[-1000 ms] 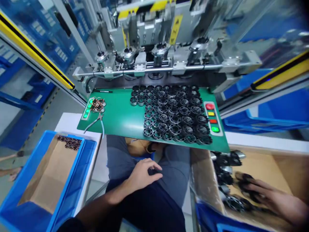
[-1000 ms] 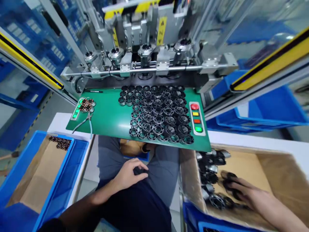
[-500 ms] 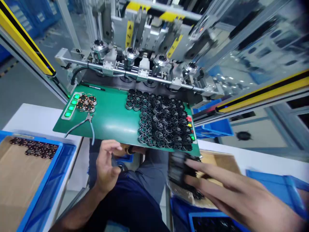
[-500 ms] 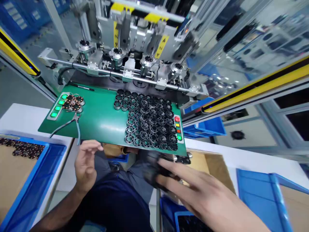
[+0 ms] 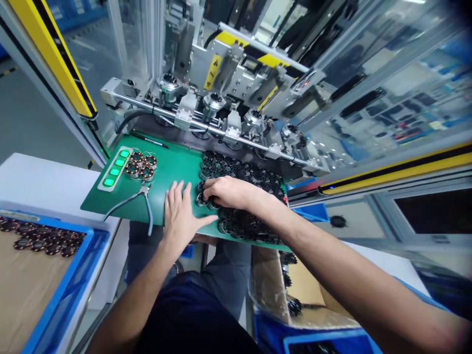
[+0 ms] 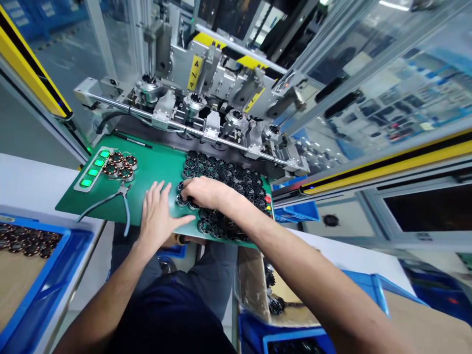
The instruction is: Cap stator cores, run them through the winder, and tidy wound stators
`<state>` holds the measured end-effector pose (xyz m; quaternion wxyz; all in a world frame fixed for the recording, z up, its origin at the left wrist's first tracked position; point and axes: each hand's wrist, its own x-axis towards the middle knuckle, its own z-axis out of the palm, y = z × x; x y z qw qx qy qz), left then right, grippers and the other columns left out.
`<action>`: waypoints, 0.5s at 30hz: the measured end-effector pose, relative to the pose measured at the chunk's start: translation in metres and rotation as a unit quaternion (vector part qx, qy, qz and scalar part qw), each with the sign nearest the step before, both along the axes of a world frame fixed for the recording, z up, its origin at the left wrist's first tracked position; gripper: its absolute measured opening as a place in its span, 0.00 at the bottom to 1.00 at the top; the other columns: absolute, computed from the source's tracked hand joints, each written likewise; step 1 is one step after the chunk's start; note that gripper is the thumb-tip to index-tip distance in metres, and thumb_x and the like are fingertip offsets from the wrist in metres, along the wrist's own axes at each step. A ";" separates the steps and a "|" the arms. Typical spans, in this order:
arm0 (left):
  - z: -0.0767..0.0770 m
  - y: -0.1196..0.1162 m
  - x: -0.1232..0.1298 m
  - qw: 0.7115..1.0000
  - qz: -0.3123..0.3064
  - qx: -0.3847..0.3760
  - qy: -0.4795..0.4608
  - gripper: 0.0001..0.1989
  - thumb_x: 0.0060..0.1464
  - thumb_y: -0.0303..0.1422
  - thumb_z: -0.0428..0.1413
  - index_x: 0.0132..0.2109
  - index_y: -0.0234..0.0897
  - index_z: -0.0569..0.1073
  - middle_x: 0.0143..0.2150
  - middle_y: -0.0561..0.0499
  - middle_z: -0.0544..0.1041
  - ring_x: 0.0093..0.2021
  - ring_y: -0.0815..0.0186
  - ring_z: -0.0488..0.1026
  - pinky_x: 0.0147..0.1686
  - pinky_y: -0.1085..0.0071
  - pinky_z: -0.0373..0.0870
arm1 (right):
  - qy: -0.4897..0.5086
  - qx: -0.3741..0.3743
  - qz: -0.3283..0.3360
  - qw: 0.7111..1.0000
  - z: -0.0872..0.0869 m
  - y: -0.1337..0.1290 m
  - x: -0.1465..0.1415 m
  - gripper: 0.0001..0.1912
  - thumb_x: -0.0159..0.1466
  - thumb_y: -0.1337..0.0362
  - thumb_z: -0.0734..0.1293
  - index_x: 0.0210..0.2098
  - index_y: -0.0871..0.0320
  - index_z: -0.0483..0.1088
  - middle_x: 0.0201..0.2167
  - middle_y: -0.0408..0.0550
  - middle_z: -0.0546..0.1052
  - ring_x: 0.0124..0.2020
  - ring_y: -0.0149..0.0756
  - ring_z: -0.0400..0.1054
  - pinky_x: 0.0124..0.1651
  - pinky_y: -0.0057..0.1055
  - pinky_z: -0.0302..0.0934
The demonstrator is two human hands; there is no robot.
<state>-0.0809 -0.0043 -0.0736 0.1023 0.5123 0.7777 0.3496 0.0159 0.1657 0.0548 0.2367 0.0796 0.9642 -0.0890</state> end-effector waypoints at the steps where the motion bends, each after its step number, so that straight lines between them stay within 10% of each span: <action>1: 0.001 0.008 -0.001 1.000 -0.006 -0.022 0.012 0.61 0.52 0.58 0.80 0.81 0.33 0.66 0.84 0.23 0.66 0.88 0.30 0.57 0.85 0.30 0.56 | -0.004 0.003 -0.005 1.000 0.000 0.003 -0.001 0.20 0.71 0.81 0.72 0.52 0.56 0.89 0.54 0.53 0.88 0.50 0.40 0.84 0.46 0.30 0.69; 8: 0.008 0.053 -0.008 0.994 -0.047 -0.085 0.059 0.60 0.59 0.59 0.75 0.84 0.28 0.65 0.87 0.26 0.61 0.89 0.32 0.55 0.86 0.31 0.53 | 0.025 0.036 -0.068 0.997 0.017 -0.002 0.019 0.20 0.75 0.77 0.70 0.59 0.54 0.86 0.66 0.52 0.85 0.56 0.45 0.86 0.51 0.33 0.73; 15: 0.009 0.066 -0.016 0.990 -0.051 -0.083 0.097 0.59 0.57 0.61 0.75 0.83 0.31 0.68 0.86 0.29 0.64 0.88 0.31 0.58 0.86 0.32 0.55 | 0.237 -0.133 -0.156 0.949 0.036 -0.084 0.145 0.15 0.85 0.63 0.65 0.64 0.48 0.82 0.66 0.51 0.86 0.63 0.40 0.85 0.64 0.34 0.79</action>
